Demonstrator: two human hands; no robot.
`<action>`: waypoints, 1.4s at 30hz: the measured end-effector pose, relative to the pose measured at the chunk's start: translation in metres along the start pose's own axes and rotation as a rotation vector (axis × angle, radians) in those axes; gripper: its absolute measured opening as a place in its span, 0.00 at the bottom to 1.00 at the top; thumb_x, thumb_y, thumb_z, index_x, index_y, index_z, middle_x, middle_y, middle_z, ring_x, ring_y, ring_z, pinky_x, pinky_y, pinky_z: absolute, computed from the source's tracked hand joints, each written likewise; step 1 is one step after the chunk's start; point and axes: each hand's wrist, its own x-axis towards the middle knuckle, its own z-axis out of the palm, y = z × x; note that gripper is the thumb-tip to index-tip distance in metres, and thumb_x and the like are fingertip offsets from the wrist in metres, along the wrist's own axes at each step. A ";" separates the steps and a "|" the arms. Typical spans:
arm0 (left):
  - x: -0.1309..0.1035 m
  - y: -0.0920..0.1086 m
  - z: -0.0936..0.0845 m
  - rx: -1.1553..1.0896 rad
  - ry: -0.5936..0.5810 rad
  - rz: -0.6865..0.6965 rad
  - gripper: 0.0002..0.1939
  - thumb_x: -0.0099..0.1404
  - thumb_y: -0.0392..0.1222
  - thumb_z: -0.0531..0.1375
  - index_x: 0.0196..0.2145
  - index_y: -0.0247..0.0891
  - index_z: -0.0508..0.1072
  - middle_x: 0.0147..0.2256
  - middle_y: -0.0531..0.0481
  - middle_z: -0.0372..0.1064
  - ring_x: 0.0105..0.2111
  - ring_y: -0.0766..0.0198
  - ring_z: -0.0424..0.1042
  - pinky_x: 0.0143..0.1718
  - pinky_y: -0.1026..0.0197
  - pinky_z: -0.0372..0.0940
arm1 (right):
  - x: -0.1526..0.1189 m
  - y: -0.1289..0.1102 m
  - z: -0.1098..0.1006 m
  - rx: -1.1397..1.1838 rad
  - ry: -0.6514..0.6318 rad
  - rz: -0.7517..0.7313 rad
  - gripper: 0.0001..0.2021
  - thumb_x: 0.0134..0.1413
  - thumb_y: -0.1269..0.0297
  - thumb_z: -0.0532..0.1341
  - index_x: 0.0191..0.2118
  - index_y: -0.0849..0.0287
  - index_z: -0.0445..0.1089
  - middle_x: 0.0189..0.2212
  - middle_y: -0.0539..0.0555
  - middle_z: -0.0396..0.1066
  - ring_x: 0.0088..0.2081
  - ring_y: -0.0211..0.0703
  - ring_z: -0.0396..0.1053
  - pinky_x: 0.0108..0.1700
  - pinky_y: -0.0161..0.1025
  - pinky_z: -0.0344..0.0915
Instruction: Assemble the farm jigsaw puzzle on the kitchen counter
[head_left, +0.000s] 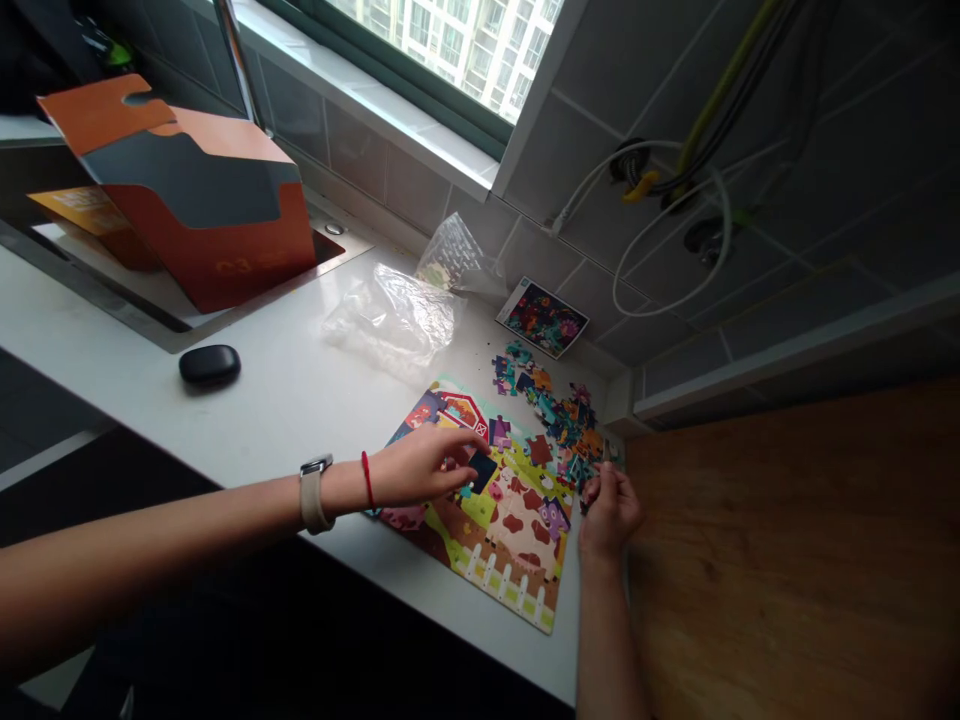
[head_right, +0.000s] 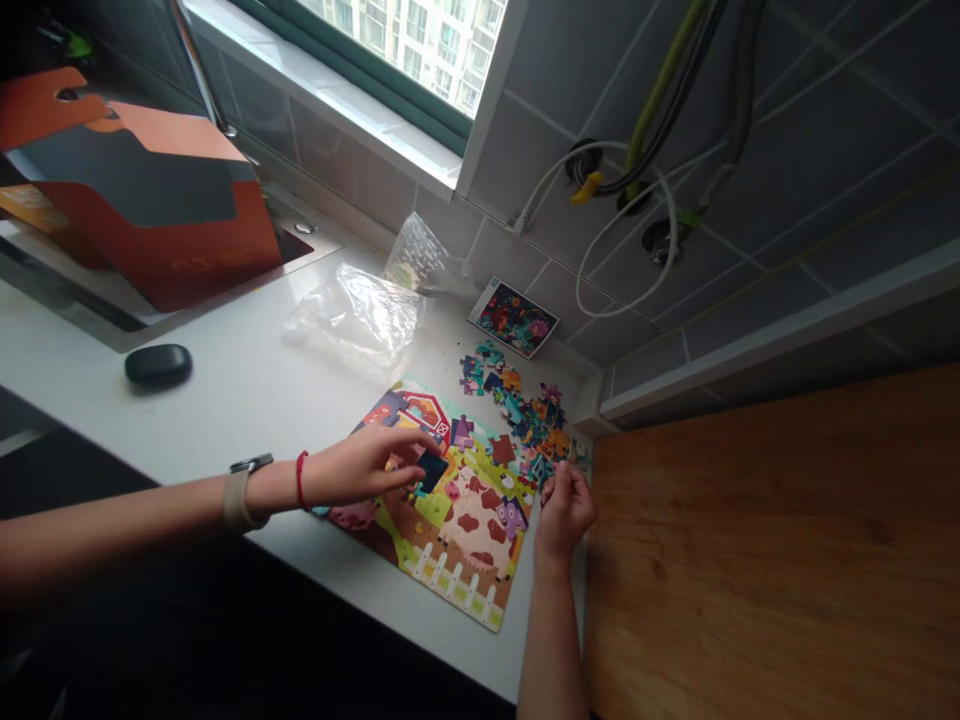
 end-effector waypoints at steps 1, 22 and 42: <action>-0.007 0.003 0.004 0.025 -0.030 0.007 0.15 0.66 0.40 0.63 0.51 0.43 0.78 0.35 0.52 0.81 0.34 0.62 0.78 0.38 0.63 0.67 | -0.001 -0.001 0.001 -0.012 -0.012 -0.004 0.23 0.56 0.40 0.67 0.31 0.58 0.71 0.15 0.40 0.57 0.17 0.34 0.54 0.21 0.35 0.51; -0.089 0.008 0.070 0.108 -0.170 0.076 0.20 0.67 0.32 0.58 0.54 0.46 0.74 0.47 0.48 0.79 0.45 0.59 0.78 0.48 0.61 0.70 | 0.006 -0.010 -0.032 -0.869 -0.555 -0.546 0.21 0.72 0.59 0.54 0.63 0.53 0.74 0.68 0.61 0.65 0.69 0.57 0.61 0.70 0.59 0.61; -0.145 -0.022 0.061 0.113 0.009 0.273 0.18 0.70 0.34 0.62 0.56 0.48 0.73 0.40 0.52 0.81 0.36 0.66 0.81 0.42 0.72 0.74 | -0.016 -0.024 0.000 -0.923 -0.752 -0.515 0.20 0.70 0.60 0.59 0.62 0.57 0.75 0.70 0.62 0.63 0.71 0.59 0.60 0.71 0.60 0.59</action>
